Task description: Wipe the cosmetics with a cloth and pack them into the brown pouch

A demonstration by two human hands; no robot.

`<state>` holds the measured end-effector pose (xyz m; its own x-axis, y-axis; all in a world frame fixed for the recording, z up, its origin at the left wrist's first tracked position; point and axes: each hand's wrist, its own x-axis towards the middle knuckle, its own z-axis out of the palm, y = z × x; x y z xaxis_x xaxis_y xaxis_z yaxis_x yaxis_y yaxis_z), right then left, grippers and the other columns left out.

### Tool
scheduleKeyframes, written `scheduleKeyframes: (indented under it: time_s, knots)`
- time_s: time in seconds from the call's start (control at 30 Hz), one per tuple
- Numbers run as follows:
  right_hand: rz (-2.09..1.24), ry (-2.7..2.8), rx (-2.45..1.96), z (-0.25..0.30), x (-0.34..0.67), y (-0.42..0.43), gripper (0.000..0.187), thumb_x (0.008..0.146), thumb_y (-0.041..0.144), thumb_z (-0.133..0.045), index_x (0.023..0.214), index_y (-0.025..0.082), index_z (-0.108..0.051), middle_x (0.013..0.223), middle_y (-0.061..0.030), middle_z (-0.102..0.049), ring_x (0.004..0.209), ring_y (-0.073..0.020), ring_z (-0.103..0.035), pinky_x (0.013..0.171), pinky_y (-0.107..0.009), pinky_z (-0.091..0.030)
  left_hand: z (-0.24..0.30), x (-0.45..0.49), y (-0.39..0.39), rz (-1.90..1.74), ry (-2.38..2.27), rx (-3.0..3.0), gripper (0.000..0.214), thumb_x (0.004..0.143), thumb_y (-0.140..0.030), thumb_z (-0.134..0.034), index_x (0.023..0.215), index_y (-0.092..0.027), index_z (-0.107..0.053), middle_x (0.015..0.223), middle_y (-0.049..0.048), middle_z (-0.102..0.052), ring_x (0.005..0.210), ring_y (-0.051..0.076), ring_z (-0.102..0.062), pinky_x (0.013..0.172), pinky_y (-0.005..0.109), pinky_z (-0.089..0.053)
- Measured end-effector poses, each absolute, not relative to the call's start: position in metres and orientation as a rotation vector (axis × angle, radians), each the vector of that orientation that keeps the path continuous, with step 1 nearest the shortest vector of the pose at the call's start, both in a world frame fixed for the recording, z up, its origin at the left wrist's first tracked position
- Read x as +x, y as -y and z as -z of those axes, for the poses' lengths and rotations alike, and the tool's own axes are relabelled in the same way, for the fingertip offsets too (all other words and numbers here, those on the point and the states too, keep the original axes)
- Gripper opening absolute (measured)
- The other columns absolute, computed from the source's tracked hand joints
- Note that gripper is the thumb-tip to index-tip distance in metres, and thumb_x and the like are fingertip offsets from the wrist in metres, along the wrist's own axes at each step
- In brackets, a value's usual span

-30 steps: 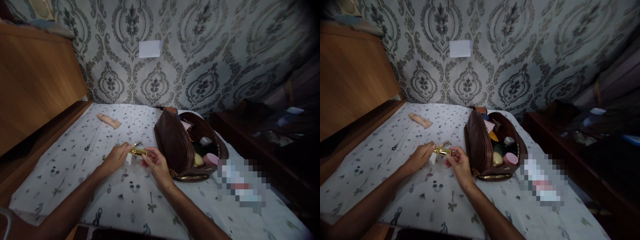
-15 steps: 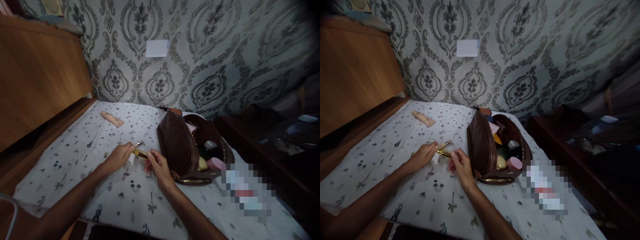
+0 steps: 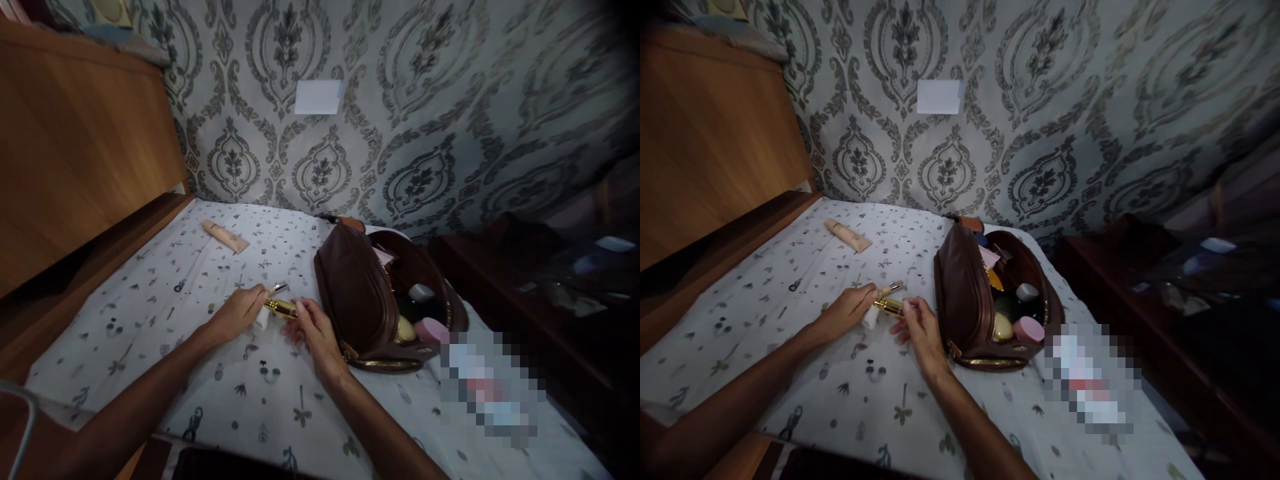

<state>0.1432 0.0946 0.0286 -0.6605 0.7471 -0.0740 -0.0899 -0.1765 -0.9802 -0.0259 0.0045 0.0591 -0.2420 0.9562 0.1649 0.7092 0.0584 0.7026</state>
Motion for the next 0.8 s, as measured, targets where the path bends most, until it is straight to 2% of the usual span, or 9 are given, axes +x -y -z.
scheduleKeyframes:
  time_s: [0.07, 0.13, 0.23, 0.3, 0.43, 0.63, 0.8]
  knots:
    - [-1.834, 1.492, -0.744, -0.029, 0.142, -0.095, 0.057, 0.067, 0.057, -0.08, 0.107, 0.023, -0.057, 0.09, -0.0011, -0.064, 0.067, -0.0155, -0.064, 0.046, -0.022, -0.046, -0.058, -0.026, -0.004, -0.988, -2.007, 1.657, 0.033, 0.099, -0.043, -0.029, 0.073, -0.024, -0.038, 0.063, -0.0034, -0.048, 0.059, 0.017, -0.048, 0.06, 0.029, -0.033]
    - [-1.804, 1.512, -0.701, -0.029, 0.141, -0.096, 0.054, 0.062, 0.051, -0.085, 0.101, 0.023, -0.059, 0.085, 0.0008, -0.063, 0.066, -0.0142, -0.061, 0.046, -0.021, -0.045, -0.057, -0.027, -0.004, -0.998, -2.0, 1.649, 0.034, 0.099, -0.044, -0.029, 0.074, -0.024, -0.039, 0.063, -0.0036, -0.048, 0.059, 0.016, -0.048, 0.06, 0.028, -0.033]
    - [-1.817, 1.589, -0.67, -0.029, 0.141, -0.098, 0.043, 0.07, 0.056, -0.078, 0.084, 0.021, -0.059, 0.063, 0.0041, -0.058, 0.051, -0.0107, -0.053, 0.045, -0.021, -0.041, -0.056, -0.028, -0.004, -1.026, -1.982, 1.664, 0.034, 0.1, -0.044, -0.028, 0.074, -0.024, -0.039, 0.064, -0.004, -0.048, 0.06, 0.015, -0.048, 0.061, 0.028, -0.034]
    - [-1.844, 1.601, -0.682, -0.03, 0.141, -0.098, 0.044, 0.074, 0.06, -0.073, 0.084, 0.02, -0.059, 0.058, 0.0048, -0.057, 0.046, -0.0105, -0.051, 0.044, -0.022, -0.039, -0.055, -0.029, -0.004, -1.028, -1.983, 1.672, 0.034, 0.1, -0.043, -0.028, 0.074, -0.023, -0.039, 0.064, -0.0043, -0.048, 0.059, 0.015, -0.048, 0.061, 0.028, -0.035]
    - [-1.879, 1.56, -0.709, -0.03, 0.141, -0.097, 0.052, 0.067, 0.062, -0.077, 0.094, 0.021, -0.06, 0.068, 0.0028, -0.063, 0.052, -0.0129, -0.058, 0.042, -0.021, -0.039, -0.055, -0.029, -0.004, -1.019, -1.984, 1.673, 0.033, 0.1, -0.042, -0.029, 0.075, -0.023, -0.04, 0.063, -0.0043, -0.048, 0.059, 0.015, -0.047, 0.061, 0.028, -0.035]
    - [-1.884, 1.552, -0.668, -0.032, 0.141, -0.096, 0.044, 0.071, 0.06, -0.077, 0.085, 0.021, -0.063, 0.068, 0.0026, -0.061, 0.053, -0.0121, -0.057, 0.045, -0.022, -0.04, -0.061, -0.024, -0.004, -1.07, -1.912, 1.638, 0.035, 0.1, -0.044, -0.031, 0.077, -0.022, -0.045, 0.068, -0.0028, -0.052, 0.063, 0.015, -0.049, 0.064, 0.028, -0.038]
    - [-1.933, 1.372, -0.747, -0.036, 0.144, -0.095, 0.046, 0.069, 0.061, -0.078, 0.085, 0.021, -0.062, 0.069, 0.0005, -0.065, 0.054, -0.0135, -0.057, 0.048, -0.024, -0.04, -0.067, -0.023, -0.004, -1.205, -1.876, 1.429, 0.041, 0.099, -0.048, -0.029, 0.102, -0.019, -0.057, 0.07, -0.0017, -0.053, 0.064, 0.016, -0.051, 0.06, 0.027, -0.041]
